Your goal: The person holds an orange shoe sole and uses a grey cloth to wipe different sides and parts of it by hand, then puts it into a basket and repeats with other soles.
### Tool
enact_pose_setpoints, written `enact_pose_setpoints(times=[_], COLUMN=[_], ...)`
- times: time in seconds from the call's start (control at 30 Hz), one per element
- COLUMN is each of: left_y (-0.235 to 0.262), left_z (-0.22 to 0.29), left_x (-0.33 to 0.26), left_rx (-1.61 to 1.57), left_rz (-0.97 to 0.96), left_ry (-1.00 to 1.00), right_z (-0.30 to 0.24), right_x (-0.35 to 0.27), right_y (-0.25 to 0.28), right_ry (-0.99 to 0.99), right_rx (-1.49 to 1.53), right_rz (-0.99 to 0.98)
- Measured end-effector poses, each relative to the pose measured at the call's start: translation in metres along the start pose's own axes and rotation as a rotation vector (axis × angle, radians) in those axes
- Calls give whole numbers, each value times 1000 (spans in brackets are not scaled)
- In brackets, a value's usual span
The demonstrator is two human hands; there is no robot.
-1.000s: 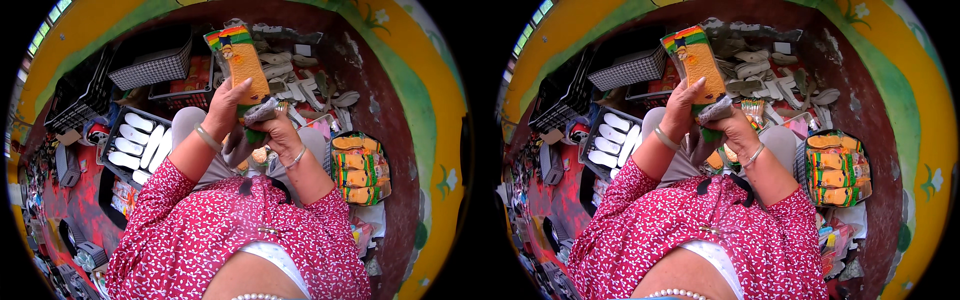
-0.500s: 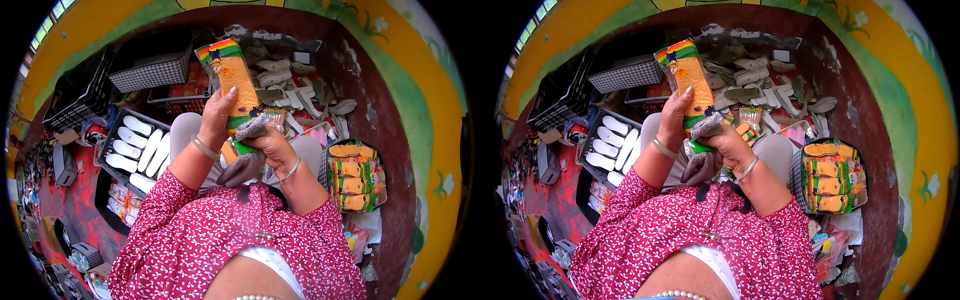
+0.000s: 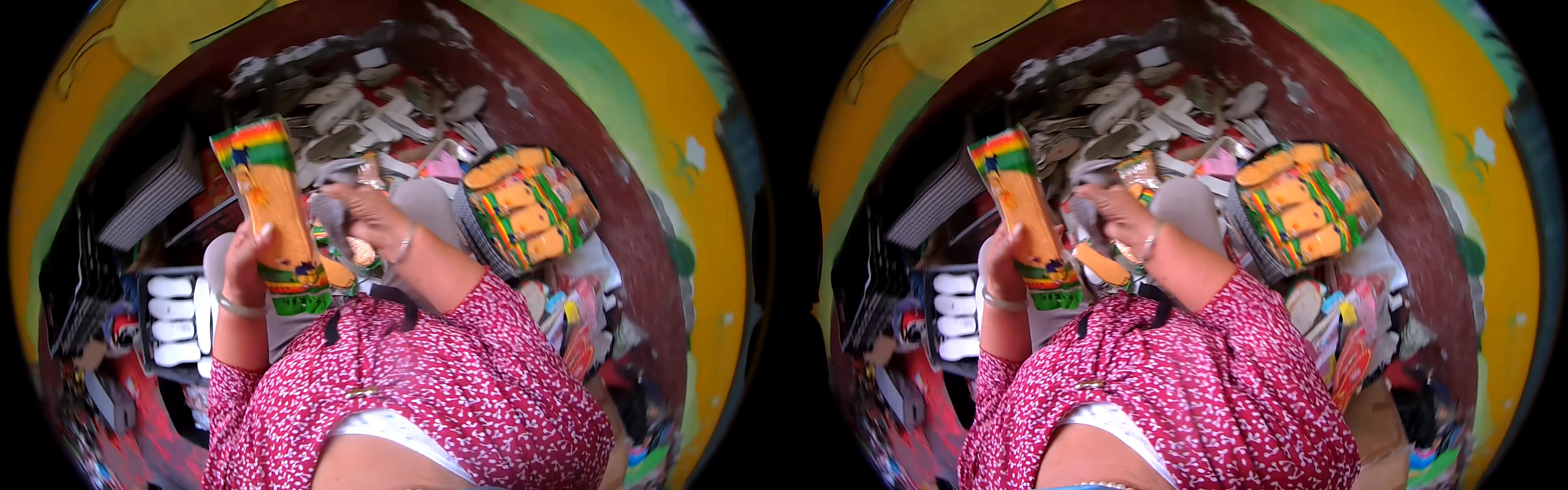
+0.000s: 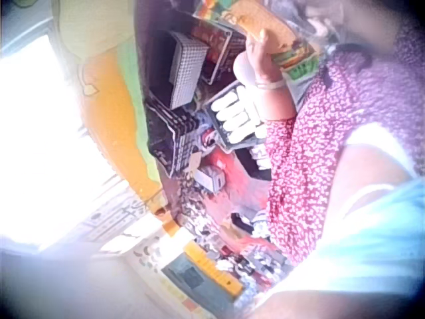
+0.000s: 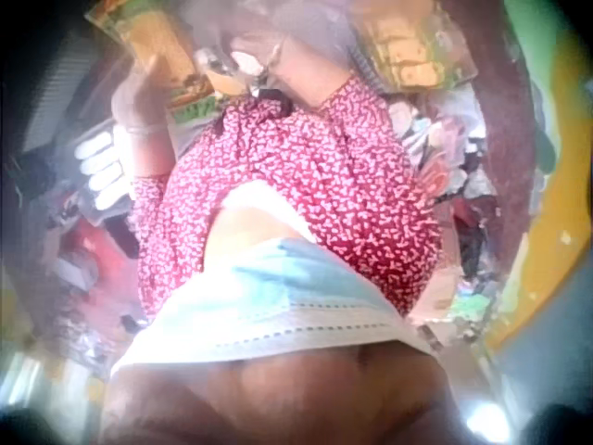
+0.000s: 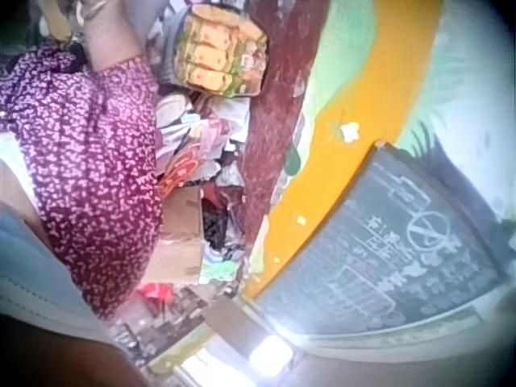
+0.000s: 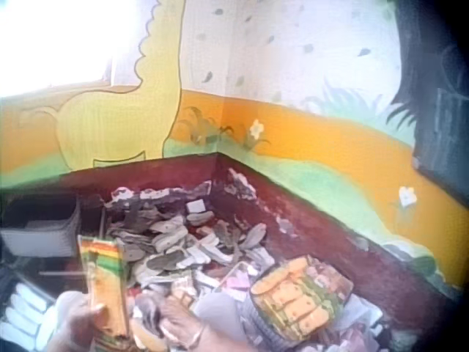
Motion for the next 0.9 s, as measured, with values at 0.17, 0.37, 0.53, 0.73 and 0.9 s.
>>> enact_pose_setpoints(times=[0.17, 0.37, 0.53, 0.73, 0.9], left_y=[-15, -10, -9, -10, 29], left_z=[-35, -49, -38, -55, -42], left_x=[15, 18, 22, 41, 34], left_rx=[62, 45, 10, 67, 154], left_rz=[-91, 94, 215, 70, 234], left_ry=[120, -62, -133, -178, -59], right_z=[25, -3, -5, -25, -155], right_x=[11, -11, -24, -36, -59], right_y=[-19, 2, 5, 31, 152], right_ry=[-187, -192, 84, 5, 201], right_rx=[410, 76, -210, -208, -992], right_rz=[7, 464, 186, 130, 342])
Point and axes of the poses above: each hand's wrist, its own x-axis towards the middle knuckle, its own y-axis out of the back of the hand, z = x × y, the point moved 4 cm from there along x, towards the middle knuckle, and after that the axes turned 2 degrees about y, right-handed, at the moved point
